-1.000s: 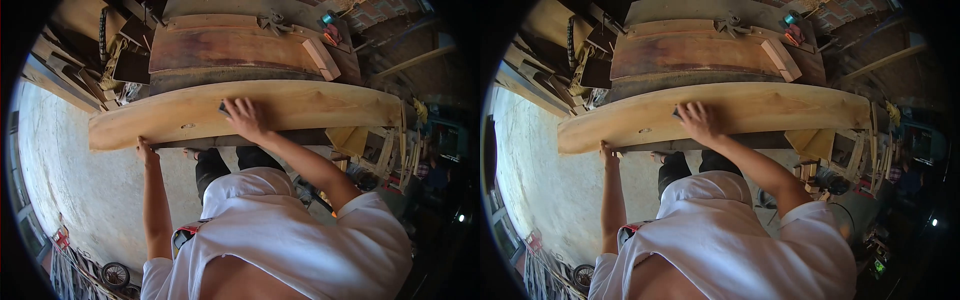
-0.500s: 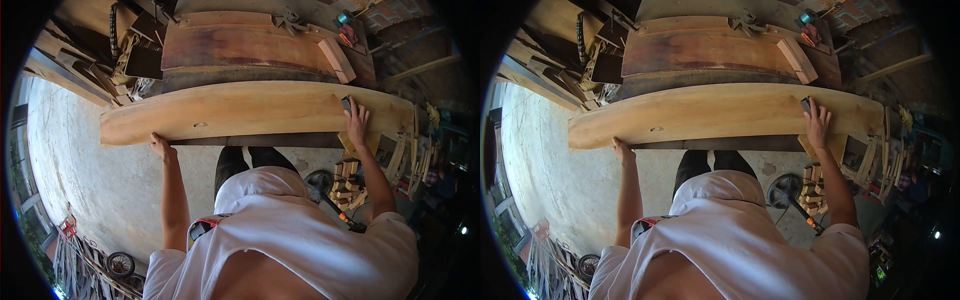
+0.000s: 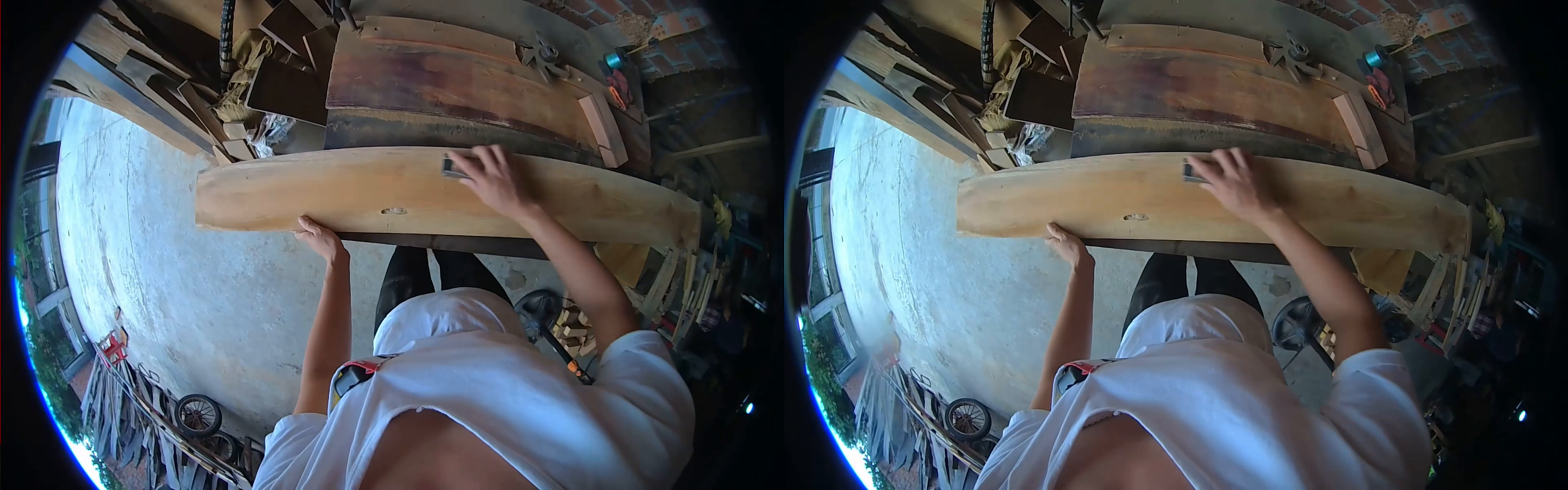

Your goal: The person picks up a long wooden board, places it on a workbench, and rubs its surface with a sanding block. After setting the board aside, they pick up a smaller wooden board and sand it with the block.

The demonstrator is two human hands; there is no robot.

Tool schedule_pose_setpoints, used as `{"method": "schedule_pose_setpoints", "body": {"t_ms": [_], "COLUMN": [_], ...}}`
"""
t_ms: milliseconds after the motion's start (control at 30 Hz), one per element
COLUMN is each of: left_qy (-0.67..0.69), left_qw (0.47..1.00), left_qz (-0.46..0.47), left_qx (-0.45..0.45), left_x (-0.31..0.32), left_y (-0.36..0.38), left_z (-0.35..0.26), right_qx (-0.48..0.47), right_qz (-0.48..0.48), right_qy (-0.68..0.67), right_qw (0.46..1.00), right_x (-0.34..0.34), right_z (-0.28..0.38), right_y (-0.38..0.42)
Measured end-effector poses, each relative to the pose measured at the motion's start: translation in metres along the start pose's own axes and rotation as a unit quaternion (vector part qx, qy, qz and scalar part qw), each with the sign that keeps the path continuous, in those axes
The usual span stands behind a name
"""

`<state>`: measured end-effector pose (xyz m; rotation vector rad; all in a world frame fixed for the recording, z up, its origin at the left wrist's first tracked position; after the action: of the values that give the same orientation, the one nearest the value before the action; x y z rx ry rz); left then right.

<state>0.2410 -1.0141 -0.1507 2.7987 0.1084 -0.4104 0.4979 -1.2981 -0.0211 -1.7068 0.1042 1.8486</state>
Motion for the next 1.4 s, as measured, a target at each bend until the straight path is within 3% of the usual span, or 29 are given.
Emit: {"method": "schedule_pose_setpoints", "body": {"t_ms": [33,67,167,300,367,467,533,600,633,733,833,933,1033,1100,1133,1200,1233,1267,1333,1400], "left_qy": [-0.012,-0.026,-0.038,-0.052,-0.070,-0.076,-0.070,-0.079,-0.075,-0.096,-0.093,-0.089,-0.083,-0.341,-0.340,-0.317,-0.318,-0.319,-0.291,-0.261], "left_qw": [1.000,0.998,0.998,0.996,0.994,0.994,0.995,0.994,0.989,0.989,0.991,0.990,0.993,0.929,0.928,0.906,0.899,0.897,0.861,0.831], "left_qz": [-0.019,-0.038,-0.038,-0.062,-0.061,-0.030,0.004,-0.026,-0.069,0.024,-0.013,-0.047,0.005,-0.061,-0.062,-0.240,-0.215,-0.211,-0.066,0.051], "left_qx": [0.022,0.043,0.031,0.045,0.055,0.073,0.077,0.074,0.110,0.112,0.094,0.104,0.088,0.132,0.137,0.144,0.210,0.221,0.413,0.488], "left_x": [-0.002,-0.005,-0.006,-0.005,-0.007,-0.004,-0.001,-0.005,-0.009,-0.002,-0.003,-0.003,-0.004,-0.012,-0.007,-0.027,-0.020,-0.016,0.028,0.068], "left_y": [0.001,0.005,0.015,0.013,0.011,0.008,0.008,0.002,-0.002,-0.007,-0.007,0.003,-0.018,-0.038,-0.024,0.008,0.038,0.057,0.112,0.180], "left_z": [-0.001,-0.002,-0.019,-0.016,-0.017,-0.015,-0.010,-0.006,-0.001,0.006,0.005,-0.009,0.009,0.019,0.010,-0.024,-0.051,-0.056,-0.076,-0.082], "right_qx": [0.072,0.060,0.076,0.052,-0.024,-0.030,-0.043,-0.056,-0.016,0.133,0.281,0.286,0.196,0.123,0.095,0.075,0.059,0.105,0.165,0.243], "right_qz": [0.045,0.018,0.086,0.046,-0.023,-0.059,-0.053,-0.042,-0.019,0.025,0.000,-0.071,-0.092,-0.068,-0.028,-0.037,-0.043,-0.060,-0.044,-0.003], "right_qy": [-0.013,0.055,0.097,0.041,-0.001,-0.052,-0.053,-0.033,-0.010,0.165,0.256,0.166,0.004,-0.032,-0.033,-0.013,0.008,0.000,0.085,0.152], "right_qw": [0.996,0.996,0.989,0.997,0.999,0.996,0.996,0.997,1.000,0.977,0.925,0.941,0.976,0.990,0.995,0.996,0.997,0.993,0.982,0.958], "right_x": [-0.024,-0.054,-0.065,0.001,0.041,0.083,0.071,0.044,0.022,-0.071,-0.136,-0.113,-0.050,-0.027,-0.030,-0.044,-0.052,-0.073,-0.126,-0.197], "right_z": [-0.032,-0.052,-0.088,0.004,0.079,0.145,0.126,0.091,0.055,-0.065,-0.151,-0.115,-0.020,0.031,0.042,0.017,0.004,-0.029,-0.106,-0.175], "right_y": [0.026,0.049,0.087,-0.006,-0.068,-0.120,-0.105,-0.070,-0.039,0.073,0.175,0.143,0.071,0.041,0.036,0.063,0.080,0.112,0.190,0.255]}}
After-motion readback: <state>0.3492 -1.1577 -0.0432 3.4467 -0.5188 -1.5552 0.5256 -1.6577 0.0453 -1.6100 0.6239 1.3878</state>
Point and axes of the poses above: each hand's wrist, its own y-axis away from the middle knuckle, its own x-axis out of the palm, z = x × y, the point moved 8 cm from there along -y, towards the middle knuckle, and after that the axes turned 11 degrees about -z, right-handed, at the moved point
